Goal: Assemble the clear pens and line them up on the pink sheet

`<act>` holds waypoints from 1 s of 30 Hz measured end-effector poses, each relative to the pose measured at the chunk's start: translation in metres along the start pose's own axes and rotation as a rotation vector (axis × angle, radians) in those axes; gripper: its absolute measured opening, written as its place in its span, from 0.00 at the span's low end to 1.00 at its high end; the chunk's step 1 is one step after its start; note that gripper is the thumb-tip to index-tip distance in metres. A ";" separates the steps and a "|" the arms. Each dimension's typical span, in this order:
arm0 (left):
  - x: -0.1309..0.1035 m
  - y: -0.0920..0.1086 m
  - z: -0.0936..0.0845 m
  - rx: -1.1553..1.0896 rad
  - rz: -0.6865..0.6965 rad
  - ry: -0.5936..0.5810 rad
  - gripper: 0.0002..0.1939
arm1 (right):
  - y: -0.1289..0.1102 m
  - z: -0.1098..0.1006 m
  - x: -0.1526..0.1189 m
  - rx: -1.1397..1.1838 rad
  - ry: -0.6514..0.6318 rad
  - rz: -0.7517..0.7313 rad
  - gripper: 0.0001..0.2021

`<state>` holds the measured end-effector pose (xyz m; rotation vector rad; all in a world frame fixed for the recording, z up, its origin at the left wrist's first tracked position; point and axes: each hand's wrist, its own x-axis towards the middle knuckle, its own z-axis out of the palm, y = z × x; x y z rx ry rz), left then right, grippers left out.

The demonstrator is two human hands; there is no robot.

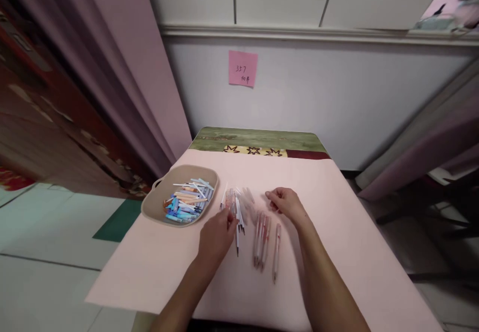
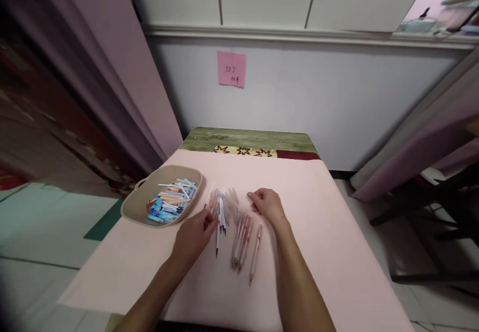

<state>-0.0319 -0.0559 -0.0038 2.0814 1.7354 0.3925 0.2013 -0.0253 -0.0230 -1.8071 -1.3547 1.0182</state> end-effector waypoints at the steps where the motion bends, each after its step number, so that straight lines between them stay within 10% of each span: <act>1: -0.006 0.000 0.001 -0.068 0.031 -0.047 0.08 | 0.001 -0.009 -0.005 -0.107 -0.025 0.013 0.18; 7: -0.026 0.013 0.024 -0.267 0.093 -0.213 0.05 | 0.007 -0.013 -0.070 -0.392 -0.300 0.128 0.21; 14: -0.013 0.017 0.033 -0.401 0.108 -0.279 0.08 | 0.014 0.002 -0.104 -0.365 -0.082 0.135 0.14; 19: 0.003 0.019 0.011 -0.838 -0.067 -0.265 0.13 | -0.006 -0.006 -0.095 0.145 -0.110 0.066 0.12; 24: 0.020 0.025 -0.005 -1.430 -0.206 -0.328 0.17 | -0.043 0.031 -0.079 0.721 -0.378 0.046 0.20; 30: 0.024 0.016 -0.016 -1.631 -0.401 -0.360 0.17 | -0.041 0.062 -0.071 0.934 -0.557 0.197 0.24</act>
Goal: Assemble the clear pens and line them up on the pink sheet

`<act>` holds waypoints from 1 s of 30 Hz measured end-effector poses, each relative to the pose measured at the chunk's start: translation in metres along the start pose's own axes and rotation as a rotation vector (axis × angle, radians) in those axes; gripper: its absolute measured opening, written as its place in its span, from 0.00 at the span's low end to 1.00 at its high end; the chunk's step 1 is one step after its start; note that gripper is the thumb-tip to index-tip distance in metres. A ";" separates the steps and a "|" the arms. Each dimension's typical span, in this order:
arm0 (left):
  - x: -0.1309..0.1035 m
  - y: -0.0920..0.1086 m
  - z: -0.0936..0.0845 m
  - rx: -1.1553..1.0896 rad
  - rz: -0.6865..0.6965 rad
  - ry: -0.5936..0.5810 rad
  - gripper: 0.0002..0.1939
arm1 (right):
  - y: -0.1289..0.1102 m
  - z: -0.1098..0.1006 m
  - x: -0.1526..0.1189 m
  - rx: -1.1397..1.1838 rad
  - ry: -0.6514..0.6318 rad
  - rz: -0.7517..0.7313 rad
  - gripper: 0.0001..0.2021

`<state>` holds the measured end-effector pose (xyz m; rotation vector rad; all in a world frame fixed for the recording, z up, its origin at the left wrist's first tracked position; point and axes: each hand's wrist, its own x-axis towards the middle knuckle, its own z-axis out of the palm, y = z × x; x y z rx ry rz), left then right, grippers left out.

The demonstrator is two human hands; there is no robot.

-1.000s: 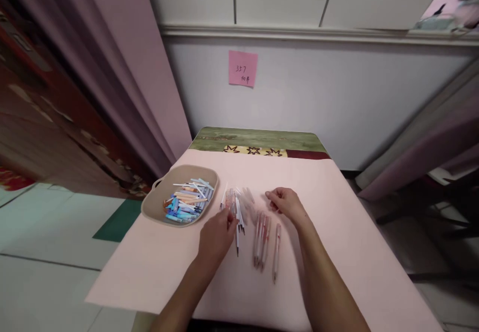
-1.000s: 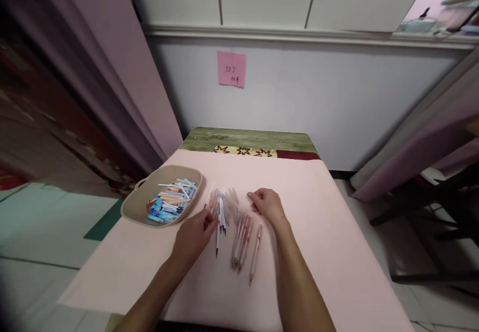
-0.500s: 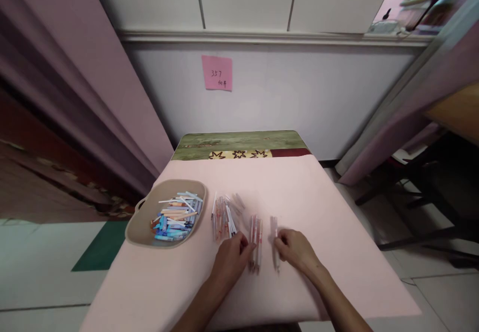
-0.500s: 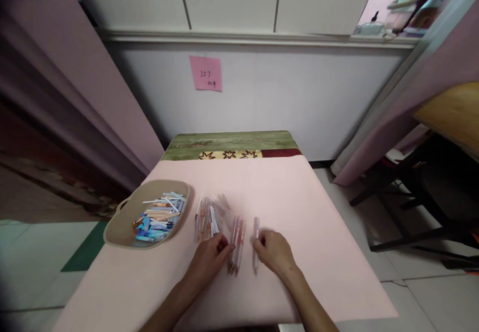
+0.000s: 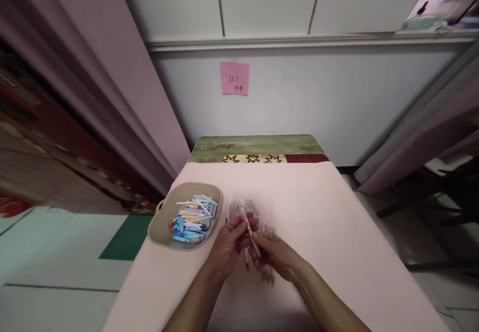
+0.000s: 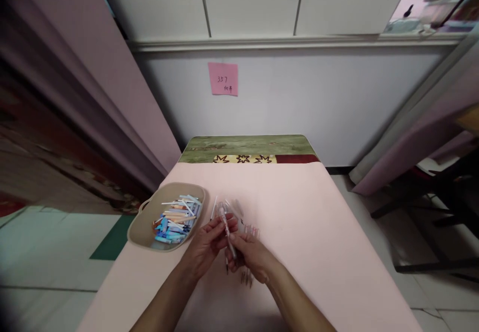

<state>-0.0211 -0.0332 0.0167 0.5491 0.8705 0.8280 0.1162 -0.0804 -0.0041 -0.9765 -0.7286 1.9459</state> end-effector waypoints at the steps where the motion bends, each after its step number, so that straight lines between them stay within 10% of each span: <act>1: 0.000 0.000 -0.001 -0.006 -0.004 0.002 0.17 | 0.002 -0.001 0.001 0.015 -0.007 0.013 0.24; 11: 0.007 0.004 0.011 -0.017 0.161 0.108 0.14 | -0.005 0.003 0.003 -0.268 0.303 -0.230 0.23; 16: 0.005 0.014 0.012 -0.073 0.133 0.071 0.14 | -0.007 0.009 -0.006 -0.070 0.178 -0.023 0.28; 30: -0.004 0.018 0.004 -0.146 0.185 0.059 0.13 | -0.002 0.019 -0.008 0.007 0.244 -0.189 0.24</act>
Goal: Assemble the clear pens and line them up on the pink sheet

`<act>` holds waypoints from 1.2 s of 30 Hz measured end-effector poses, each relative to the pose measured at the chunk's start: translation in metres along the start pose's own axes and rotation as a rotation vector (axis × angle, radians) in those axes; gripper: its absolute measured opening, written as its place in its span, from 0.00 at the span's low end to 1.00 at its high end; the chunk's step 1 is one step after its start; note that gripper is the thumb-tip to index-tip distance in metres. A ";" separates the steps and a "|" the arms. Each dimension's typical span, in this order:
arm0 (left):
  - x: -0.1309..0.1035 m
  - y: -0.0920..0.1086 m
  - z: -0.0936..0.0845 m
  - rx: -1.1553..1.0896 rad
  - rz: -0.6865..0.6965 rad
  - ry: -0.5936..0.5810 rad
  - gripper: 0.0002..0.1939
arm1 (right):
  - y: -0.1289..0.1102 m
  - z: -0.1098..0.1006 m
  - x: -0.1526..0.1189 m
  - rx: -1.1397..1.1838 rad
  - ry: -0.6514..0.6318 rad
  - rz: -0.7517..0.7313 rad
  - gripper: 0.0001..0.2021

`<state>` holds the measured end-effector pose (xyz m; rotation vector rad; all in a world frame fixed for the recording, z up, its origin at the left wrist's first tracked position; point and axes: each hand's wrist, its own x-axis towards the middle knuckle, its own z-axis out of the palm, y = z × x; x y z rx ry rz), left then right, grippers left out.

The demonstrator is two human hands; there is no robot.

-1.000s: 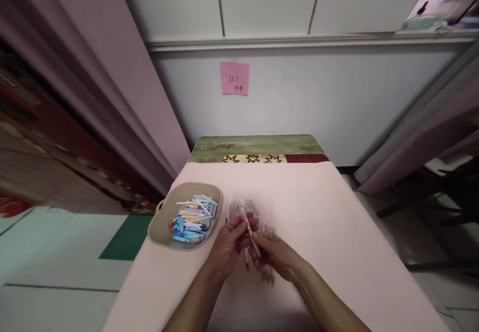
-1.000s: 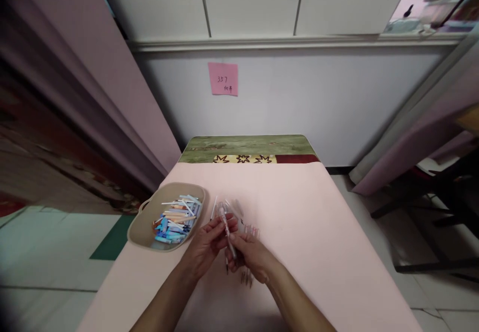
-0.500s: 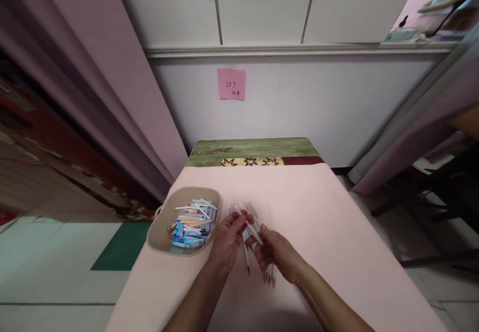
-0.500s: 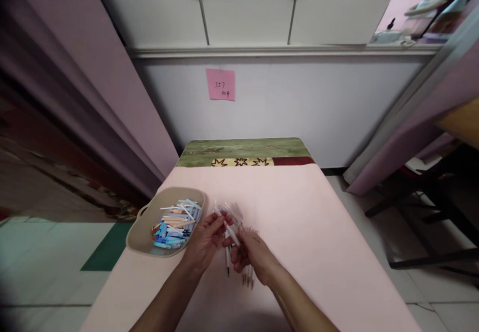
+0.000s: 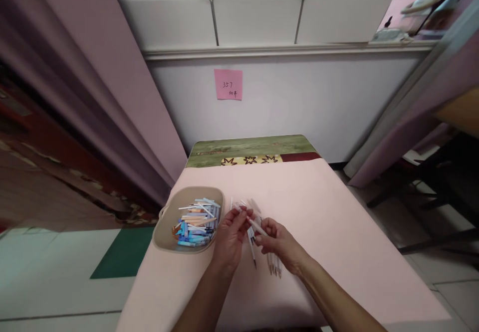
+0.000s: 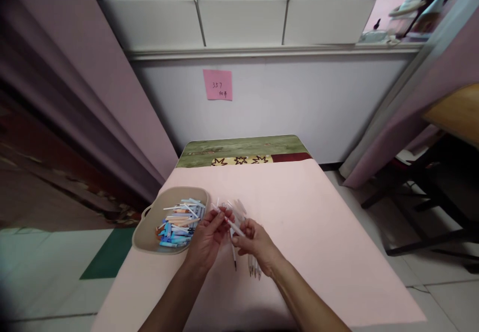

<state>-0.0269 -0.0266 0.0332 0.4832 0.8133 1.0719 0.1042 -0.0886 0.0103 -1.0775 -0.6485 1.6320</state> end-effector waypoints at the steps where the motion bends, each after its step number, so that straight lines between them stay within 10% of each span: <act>1: 0.000 0.000 -0.001 0.000 -0.006 -0.007 0.13 | 0.000 0.000 0.000 0.002 -0.002 0.022 0.25; 25: 0.001 0.009 -0.006 0.115 0.001 0.050 0.18 | 0.003 0.008 -0.004 0.006 -0.047 0.133 0.24; 31: 0.008 0.032 -0.008 0.121 0.232 0.086 0.18 | 0.008 -0.006 -0.008 -0.214 -0.071 0.146 0.21; 36: 0.012 0.035 -0.016 0.386 0.394 0.123 0.18 | 0.018 -0.019 -0.005 -0.603 0.179 0.142 0.15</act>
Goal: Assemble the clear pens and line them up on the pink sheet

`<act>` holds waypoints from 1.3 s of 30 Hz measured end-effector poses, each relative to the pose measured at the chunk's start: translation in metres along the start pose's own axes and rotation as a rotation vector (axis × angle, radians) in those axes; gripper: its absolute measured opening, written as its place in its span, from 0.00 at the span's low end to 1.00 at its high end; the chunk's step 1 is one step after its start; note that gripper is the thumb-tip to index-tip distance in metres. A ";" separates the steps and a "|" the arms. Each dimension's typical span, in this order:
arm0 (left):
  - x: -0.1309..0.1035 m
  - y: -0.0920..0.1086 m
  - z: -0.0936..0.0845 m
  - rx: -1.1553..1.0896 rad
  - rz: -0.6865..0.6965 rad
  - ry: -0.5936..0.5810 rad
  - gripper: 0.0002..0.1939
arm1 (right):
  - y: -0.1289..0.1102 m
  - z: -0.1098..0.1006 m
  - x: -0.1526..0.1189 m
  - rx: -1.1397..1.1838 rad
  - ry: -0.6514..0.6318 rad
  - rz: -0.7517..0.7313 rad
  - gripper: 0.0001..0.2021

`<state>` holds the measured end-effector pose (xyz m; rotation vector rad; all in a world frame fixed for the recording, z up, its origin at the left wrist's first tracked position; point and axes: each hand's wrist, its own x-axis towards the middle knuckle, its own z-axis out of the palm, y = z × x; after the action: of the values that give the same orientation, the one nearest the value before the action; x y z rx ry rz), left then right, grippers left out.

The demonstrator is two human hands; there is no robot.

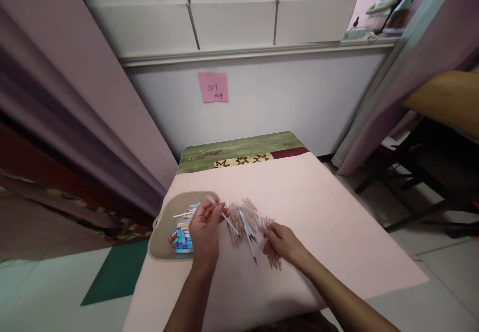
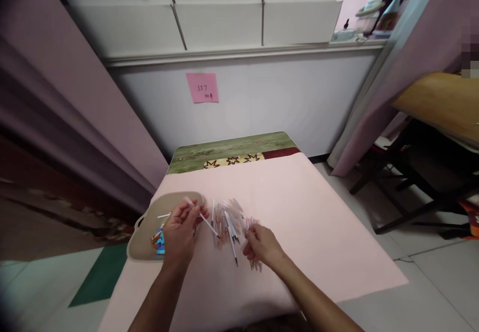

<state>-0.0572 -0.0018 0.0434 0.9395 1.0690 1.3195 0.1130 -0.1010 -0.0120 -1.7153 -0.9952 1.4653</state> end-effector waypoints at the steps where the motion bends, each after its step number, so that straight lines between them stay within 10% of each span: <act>1: -0.002 -0.007 0.000 0.063 0.005 -0.046 0.17 | -0.002 0.002 0.002 -0.128 0.054 -0.049 0.14; 7: -0.014 -0.045 0.005 0.335 -0.041 -0.278 0.13 | -0.023 0.011 0.004 -0.649 0.305 -0.220 0.15; 12: -0.017 -0.031 -0.007 0.575 0.054 -0.253 0.12 | -0.015 -0.014 -0.003 -0.721 0.416 -0.208 0.14; 19: -0.043 -0.032 -0.022 0.698 0.176 -0.313 0.14 | 0.012 -0.025 -0.013 -0.862 0.304 -0.019 0.18; 29: -0.018 -0.021 0.001 0.576 0.242 -0.258 0.09 | 0.013 -0.020 -0.009 -0.678 0.236 0.046 0.18; 39: -0.064 -0.047 -0.048 1.163 0.039 -0.350 0.04 | 0.019 -0.013 -0.004 -0.877 0.356 -0.008 0.12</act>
<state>-0.0884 -0.0707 -0.0104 1.9467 1.5303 0.4144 0.1280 -0.1140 -0.0250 -2.4411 -1.5553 0.6690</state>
